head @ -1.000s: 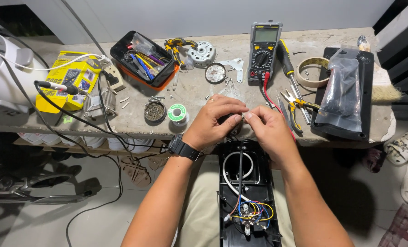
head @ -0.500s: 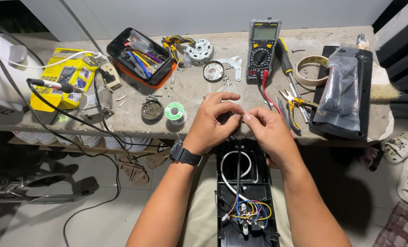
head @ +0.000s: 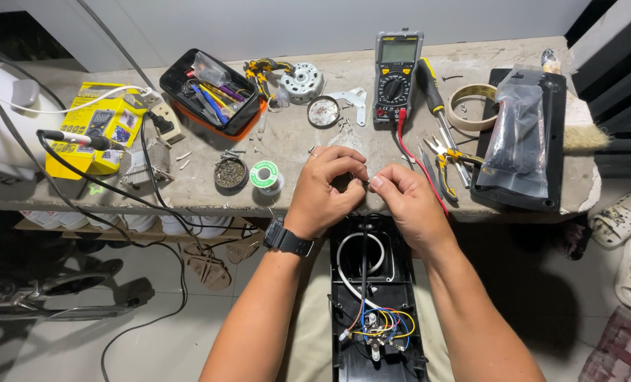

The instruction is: Wiring and preparing a motor stator for assembly into an electronic device using pliers and a screwdriver.

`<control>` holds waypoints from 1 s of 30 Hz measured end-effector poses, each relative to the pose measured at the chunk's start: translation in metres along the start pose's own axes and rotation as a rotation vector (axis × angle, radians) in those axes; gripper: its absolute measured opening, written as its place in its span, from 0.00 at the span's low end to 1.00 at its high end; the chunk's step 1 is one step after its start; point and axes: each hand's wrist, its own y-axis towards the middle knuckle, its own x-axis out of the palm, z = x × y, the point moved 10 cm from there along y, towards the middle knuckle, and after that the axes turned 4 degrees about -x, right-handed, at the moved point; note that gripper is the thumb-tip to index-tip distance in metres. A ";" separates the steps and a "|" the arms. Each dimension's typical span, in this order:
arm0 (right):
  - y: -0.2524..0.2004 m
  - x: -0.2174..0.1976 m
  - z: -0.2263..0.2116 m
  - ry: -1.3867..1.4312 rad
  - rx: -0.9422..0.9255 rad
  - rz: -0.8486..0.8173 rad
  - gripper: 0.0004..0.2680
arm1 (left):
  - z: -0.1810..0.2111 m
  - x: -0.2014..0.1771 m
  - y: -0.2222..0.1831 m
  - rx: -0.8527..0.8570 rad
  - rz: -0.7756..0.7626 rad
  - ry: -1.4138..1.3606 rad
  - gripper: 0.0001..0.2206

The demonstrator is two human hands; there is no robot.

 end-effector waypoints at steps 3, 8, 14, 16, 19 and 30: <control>-0.001 -0.001 0.010 0.035 0.044 0.009 0.07 | 0.000 0.001 0.000 -0.001 -0.008 -0.009 0.07; -0.001 -0.012 -0.006 -0.165 0.055 -0.022 0.08 | 0.011 -0.004 0.002 0.027 -0.036 0.025 0.07; 0.009 -0.085 -0.001 -0.622 -0.114 0.145 0.04 | 0.028 -0.021 0.001 0.094 -0.058 0.050 0.11; 0.006 -0.107 -0.007 -0.817 -0.265 0.271 0.01 | 0.036 -0.029 -0.004 0.136 -0.040 0.018 0.15; -0.001 -0.106 -0.026 -1.029 -0.465 0.309 0.03 | 0.040 -0.040 -0.014 0.120 0.027 0.014 0.17; 0.006 -0.088 0.000 -1.407 -0.159 0.026 0.28 | 0.045 -0.061 -0.067 -0.044 0.216 -0.002 0.13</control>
